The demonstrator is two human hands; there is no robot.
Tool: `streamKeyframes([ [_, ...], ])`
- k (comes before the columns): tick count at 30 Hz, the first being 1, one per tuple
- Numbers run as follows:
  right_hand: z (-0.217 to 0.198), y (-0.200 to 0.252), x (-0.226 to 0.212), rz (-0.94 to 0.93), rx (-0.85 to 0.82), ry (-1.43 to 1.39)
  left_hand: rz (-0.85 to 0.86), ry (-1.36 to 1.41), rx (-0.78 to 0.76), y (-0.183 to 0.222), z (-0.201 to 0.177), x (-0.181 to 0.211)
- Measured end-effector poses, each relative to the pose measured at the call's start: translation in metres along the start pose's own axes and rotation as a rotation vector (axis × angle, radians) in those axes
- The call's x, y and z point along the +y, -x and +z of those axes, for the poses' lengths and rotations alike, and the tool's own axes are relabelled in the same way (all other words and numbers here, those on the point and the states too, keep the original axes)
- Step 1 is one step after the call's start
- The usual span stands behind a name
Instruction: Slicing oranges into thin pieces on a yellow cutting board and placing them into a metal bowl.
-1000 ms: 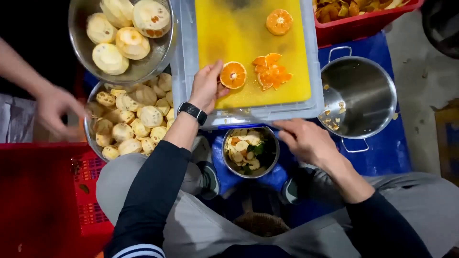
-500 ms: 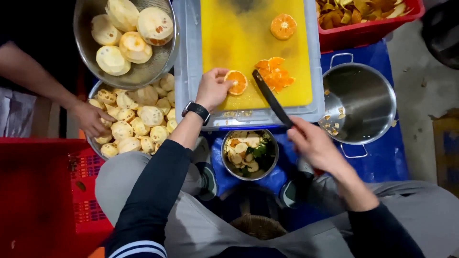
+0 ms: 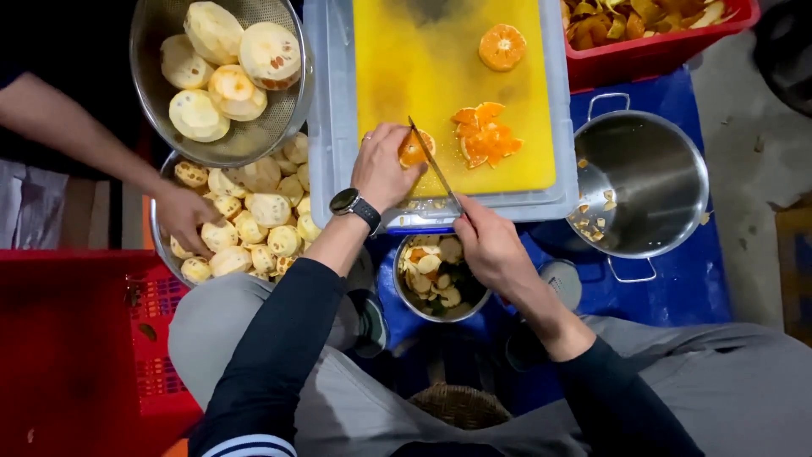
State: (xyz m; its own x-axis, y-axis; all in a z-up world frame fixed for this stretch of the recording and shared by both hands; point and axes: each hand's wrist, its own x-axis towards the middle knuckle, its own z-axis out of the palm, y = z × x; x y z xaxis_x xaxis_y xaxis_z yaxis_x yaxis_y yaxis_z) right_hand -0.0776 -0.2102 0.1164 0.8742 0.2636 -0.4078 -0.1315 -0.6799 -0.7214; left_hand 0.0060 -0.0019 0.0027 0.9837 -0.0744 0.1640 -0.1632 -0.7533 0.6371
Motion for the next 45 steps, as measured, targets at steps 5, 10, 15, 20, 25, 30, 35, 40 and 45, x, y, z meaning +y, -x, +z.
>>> streamKeyframes([
  [5,-0.008,0.0,-0.016,0.064,-0.048,0.082,-0.026,-0.029,-0.028,0.002,-0.005,0.001],
  [10,0.007,-0.035,0.0,-0.014,-0.023,0.152,-0.035,-0.03,-0.063,0.003,-0.005,0.001],
  [15,0.01,-0.037,-0.016,-0.053,0.002,0.06,-0.064,-0.033,-0.07,0.003,-0.009,0.007],
  [20,0.003,-0.001,-0.014,-0.03,0.016,0.067,-0.002,-0.051,-0.016,0.005,-0.007,0.006],
  [25,0.0,0.025,-0.016,0.011,0.068,0.066,-0.01,0.014,0.039,0.008,-0.002,-0.003],
  [30,0.008,0.014,-0.03,-0.041,0.041,0.038,0.023,-0.002,0.09,0.011,0.002,-0.013],
  [35,0.005,0.012,-0.037,-0.03,0.007,0.077,0.015,-0.012,0.062,0.009,-0.003,-0.012],
  [40,0.013,-0.012,-0.023,-0.057,-0.033,0.138,0.018,0.012,0.064,0.006,-0.002,-0.015],
  [45,0.021,-0.03,-0.016,-0.094,-0.002,0.082,0.046,-0.05,0.055,0.005,0.007,-0.026],
])
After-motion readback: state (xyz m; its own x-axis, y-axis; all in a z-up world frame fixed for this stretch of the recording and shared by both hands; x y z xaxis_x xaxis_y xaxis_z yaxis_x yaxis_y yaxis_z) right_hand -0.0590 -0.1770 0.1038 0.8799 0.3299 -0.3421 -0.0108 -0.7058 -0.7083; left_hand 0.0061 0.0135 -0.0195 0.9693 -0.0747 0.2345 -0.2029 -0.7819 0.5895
